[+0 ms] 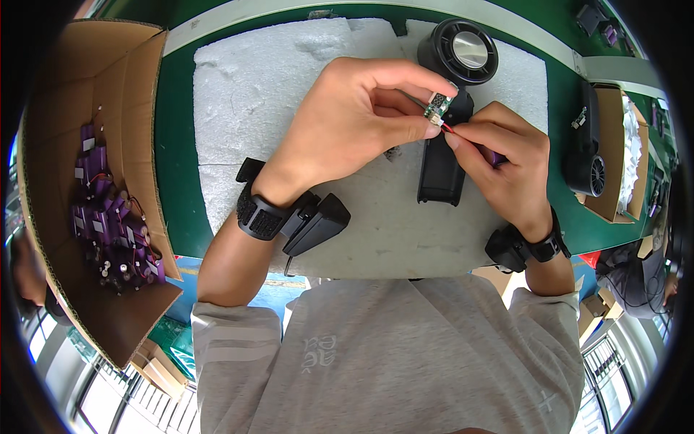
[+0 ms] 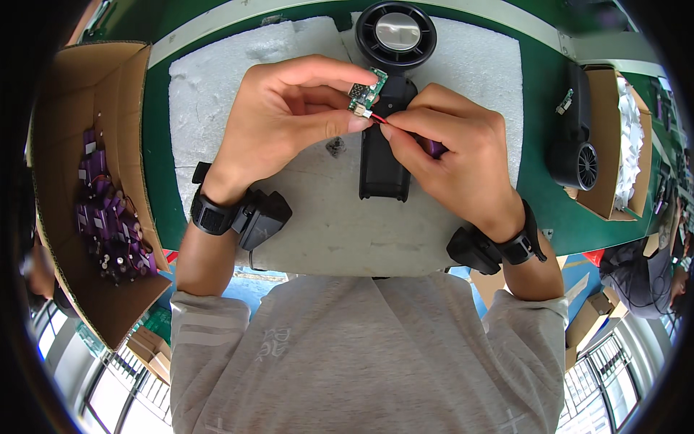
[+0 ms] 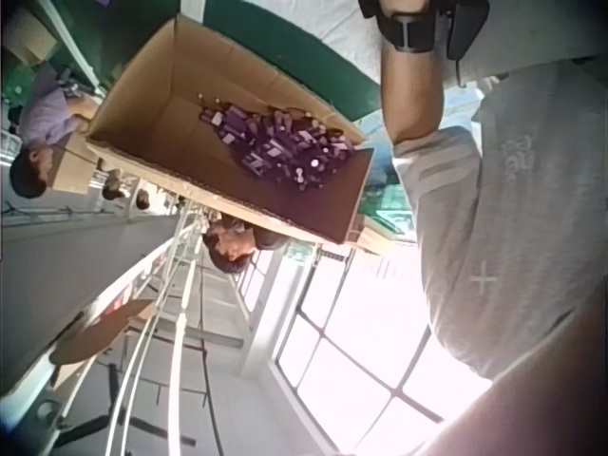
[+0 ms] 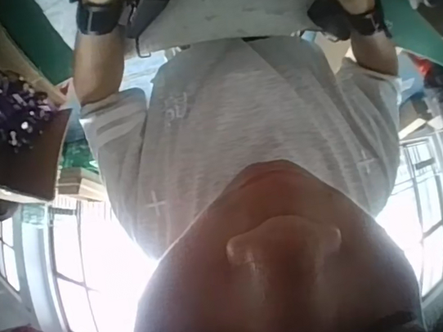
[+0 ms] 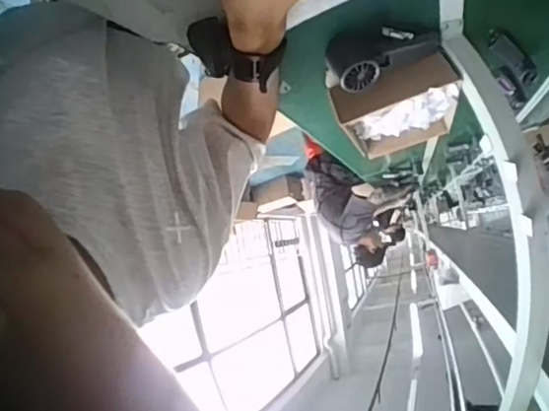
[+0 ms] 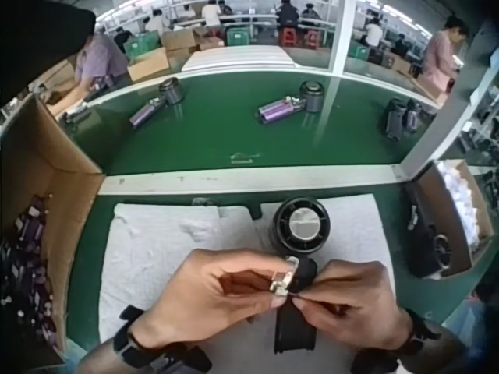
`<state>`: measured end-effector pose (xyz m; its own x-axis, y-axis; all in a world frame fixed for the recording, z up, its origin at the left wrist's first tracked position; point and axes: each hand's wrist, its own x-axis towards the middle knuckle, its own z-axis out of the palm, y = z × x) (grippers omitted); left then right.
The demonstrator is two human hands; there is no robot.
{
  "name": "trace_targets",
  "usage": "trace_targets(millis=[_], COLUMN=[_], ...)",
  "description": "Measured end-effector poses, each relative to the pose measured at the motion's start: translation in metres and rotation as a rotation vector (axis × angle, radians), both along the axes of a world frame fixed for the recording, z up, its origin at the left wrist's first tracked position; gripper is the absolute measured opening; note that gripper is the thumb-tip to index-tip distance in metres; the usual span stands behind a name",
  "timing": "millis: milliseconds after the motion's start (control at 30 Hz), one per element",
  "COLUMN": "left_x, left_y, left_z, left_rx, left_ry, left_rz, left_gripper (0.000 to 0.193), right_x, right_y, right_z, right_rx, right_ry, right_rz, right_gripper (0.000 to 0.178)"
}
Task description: The person picks up a battery pack and a fan housing, connects the battery wires to the circuit board, and presses the batteries into the housing. After testing the connection, the person removes the batteries and places the components back on the table.
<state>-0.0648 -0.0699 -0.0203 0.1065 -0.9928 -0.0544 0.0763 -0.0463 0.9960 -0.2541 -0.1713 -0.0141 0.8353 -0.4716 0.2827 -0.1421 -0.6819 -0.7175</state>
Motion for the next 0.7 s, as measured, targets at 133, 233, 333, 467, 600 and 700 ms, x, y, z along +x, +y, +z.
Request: trace_targets(millis=[133, 233, 333, 467, 600, 700], left_x=[0.001, -0.003, -0.004, -0.007, -0.013, -0.013], left_y=[0.001, 0.001, 0.001, 0.001, 0.002, 0.002], left_z=[0.001, -0.002, -0.004, -0.006, -0.003, 0.001], left_rx=[-0.011, -0.034, -0.081, -0.153, -0.140, -0.105], left_ry=[-0.091, -0.067, -0.106, -0.244, -0.312, -0.317], left_rz=[-0.043, 0.001, 0.005, -0.016, 0.037, 0.076], left_gripper=[0.037, 0.035, 0.037, 0.042, 0.043, 0.042], right_x=[0.001, 0.000, -0.001, 0.000, 0.009, 0.010], right_y=[-0.001, -0.002, -0.006, -0.008, 0.005, 0.005], right_z=[-0.001, -0.002, 0.000, -0.002, 0.003, 0.002], right_rx=[-0.032, -0.083, -0.116, -0.120, 0.089, 0.128], right_ry=[0.003, -0.019, -0.001, -0.059, -0.068, -0.059], right_rz=[0.023, 0.062, 0.108, 0.074, -0.148, -0.207], right_gripper=[0.013, 0.011, 0.012, 0.016, 0.024, 0.029])
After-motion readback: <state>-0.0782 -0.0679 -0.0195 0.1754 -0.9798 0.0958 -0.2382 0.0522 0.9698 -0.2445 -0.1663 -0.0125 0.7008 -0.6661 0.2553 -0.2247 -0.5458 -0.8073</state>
